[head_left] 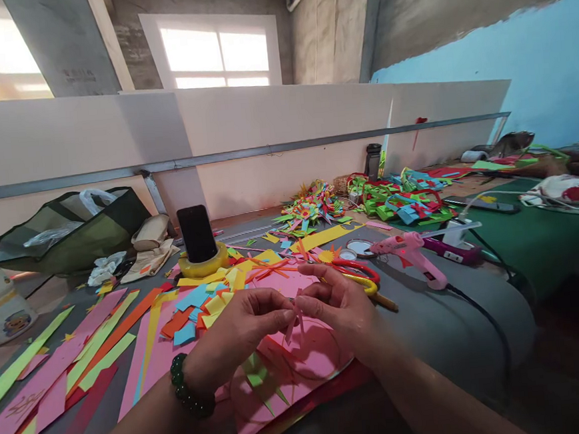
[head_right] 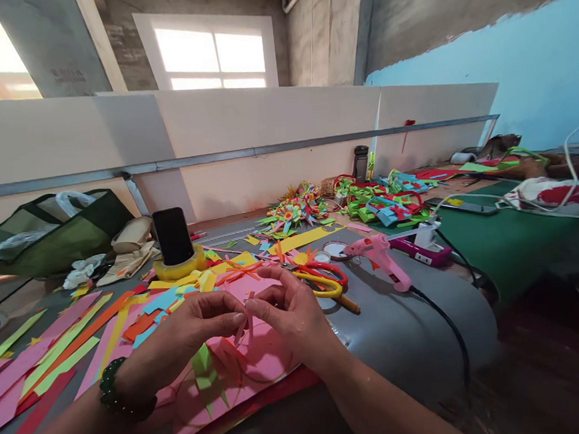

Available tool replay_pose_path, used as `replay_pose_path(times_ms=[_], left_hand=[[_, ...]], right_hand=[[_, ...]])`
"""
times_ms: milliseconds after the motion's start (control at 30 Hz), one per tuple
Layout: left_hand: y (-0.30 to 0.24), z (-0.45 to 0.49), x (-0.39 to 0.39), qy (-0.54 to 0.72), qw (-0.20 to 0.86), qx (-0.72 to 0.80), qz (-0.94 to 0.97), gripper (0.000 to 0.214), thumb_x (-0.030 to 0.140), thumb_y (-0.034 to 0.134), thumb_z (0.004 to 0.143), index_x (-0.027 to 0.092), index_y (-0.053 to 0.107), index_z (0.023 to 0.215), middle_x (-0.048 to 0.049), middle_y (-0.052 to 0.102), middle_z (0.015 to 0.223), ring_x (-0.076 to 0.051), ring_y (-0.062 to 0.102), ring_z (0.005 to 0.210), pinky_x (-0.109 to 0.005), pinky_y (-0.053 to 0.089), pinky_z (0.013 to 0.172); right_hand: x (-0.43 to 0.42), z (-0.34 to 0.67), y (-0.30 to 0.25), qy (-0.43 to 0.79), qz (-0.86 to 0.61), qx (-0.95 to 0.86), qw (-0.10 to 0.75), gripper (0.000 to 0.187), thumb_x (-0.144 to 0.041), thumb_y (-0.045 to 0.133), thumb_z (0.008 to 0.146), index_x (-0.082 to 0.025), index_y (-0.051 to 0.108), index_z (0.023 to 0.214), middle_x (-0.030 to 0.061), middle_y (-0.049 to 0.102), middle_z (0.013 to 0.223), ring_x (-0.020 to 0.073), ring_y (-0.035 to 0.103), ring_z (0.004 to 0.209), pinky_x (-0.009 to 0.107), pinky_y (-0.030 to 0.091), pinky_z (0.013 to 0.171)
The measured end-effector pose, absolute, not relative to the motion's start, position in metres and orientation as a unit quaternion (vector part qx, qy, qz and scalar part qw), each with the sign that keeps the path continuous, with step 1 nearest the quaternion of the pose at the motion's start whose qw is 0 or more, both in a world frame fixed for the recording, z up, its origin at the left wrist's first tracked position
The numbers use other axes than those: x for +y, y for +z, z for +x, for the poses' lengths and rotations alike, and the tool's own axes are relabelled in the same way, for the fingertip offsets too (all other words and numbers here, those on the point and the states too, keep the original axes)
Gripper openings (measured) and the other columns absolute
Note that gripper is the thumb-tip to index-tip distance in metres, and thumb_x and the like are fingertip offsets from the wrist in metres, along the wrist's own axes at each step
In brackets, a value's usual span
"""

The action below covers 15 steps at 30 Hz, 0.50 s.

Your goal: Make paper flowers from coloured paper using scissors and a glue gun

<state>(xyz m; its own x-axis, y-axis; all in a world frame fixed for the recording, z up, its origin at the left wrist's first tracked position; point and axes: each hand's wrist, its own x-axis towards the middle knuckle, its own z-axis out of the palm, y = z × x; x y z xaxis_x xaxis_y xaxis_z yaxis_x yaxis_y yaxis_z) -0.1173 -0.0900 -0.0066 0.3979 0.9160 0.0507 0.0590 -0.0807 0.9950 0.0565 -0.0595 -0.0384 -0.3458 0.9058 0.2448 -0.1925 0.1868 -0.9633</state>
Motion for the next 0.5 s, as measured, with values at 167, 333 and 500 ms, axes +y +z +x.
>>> replay_pose_path(times_ms=[167,333,500], left_hand=[[-0.013,-0.116,-0.086,0.379,0.562,0.383,0.627,0.015,0.027,0.067,0.073,0.013,0.063,0.069,-0.0005,0.06,0.064,-0.012,0.054,0.063,-0.025,0.042,0.066],[-0.013,-0.12,-0.086,0.371,0.57,0.381,0.626,0.013,0.025,0.068,0.074,0.014,0.064,0.071,0.001,0.059,0.066,-0.009,0.052,0.062,-0.021,0.041,0.063],[-0.006,-0.141,-0.078,0.423,0.557,0.43,0.571,0.02,0.031,0.071,0.071,0.014,0.062,0.072,0.0028,0.055,0.066,-0.006,0.046,0.059,-0.017,0.038,0.058]], right_hand=[[-0.06,0.057,-0.038,0.56,-0.294,-0.586,0.508,0.054,-0.034,0.077,0.07,-0.02,0.05,0.115,0.0002,0.065,0.083,0.0143,0.061,0.077,0.029,0.046,0.072],[-0.062,0.061,-0.035,0.529,-0.305,-0.569,0.551,0.05,-0.036,0.076,0.07,-0.022,0.056,0.114,0.0033,0.062,0.096,0.0173,0.059,0.093,0.027,0.048,0.073],[-0.066,0.082,-0.026,0.427,-0.311,-0.584,0.617,0.028,-0.032,0.07,0.079,-0.027,0.064,0.105,0.0008,0.064,0.096,0.0139,0.059,0.091,0.023,0.049,0.077]])
